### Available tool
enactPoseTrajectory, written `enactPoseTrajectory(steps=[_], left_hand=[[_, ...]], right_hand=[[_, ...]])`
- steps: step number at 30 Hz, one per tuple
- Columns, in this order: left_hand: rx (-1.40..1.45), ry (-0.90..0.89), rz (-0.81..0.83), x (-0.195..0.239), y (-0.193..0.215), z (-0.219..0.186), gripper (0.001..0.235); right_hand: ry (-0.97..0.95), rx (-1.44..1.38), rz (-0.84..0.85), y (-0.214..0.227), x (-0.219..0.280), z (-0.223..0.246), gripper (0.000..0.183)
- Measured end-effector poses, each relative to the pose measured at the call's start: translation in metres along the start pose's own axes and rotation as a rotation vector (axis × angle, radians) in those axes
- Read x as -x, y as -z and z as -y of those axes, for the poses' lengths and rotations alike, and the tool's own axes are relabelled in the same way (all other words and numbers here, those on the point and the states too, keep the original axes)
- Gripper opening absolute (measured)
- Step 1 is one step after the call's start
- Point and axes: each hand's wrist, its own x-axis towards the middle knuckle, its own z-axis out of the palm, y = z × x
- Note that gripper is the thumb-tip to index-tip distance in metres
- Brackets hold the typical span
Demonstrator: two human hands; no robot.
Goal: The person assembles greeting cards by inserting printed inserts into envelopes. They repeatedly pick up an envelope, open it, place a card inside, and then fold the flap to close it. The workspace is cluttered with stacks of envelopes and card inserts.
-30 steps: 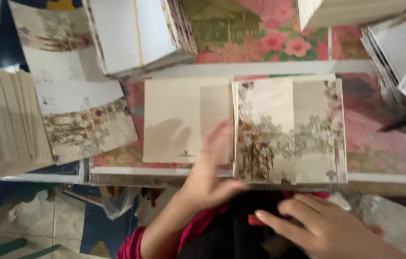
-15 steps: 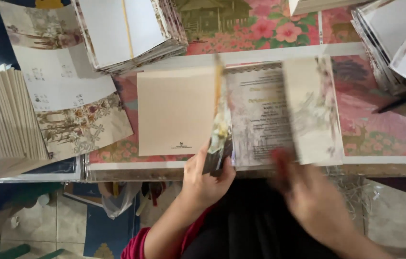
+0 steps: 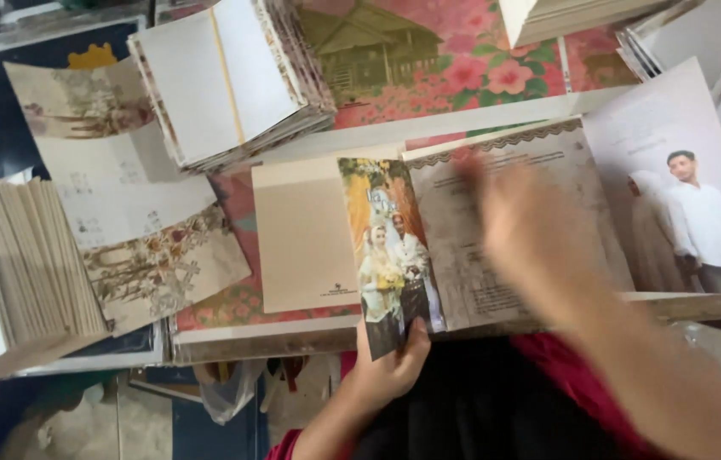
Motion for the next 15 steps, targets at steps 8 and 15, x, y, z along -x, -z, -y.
enactPoseTrajectory(steps=[8, 15], left_hand=[[-0.14, -0.028, 0.013, 0.009, 0.002, 0.019, 0.031], [-0.148, 0.092, -0.069, 0.021, 0.0, 0.021, 0.029]], right_hand=[[0.041, 0.472, -0.64, -0.084, 0.01, -0.065, 0.022], [0.142, 0.22, -0.426, -0.078, 0.122, -0.117, 0.067]])
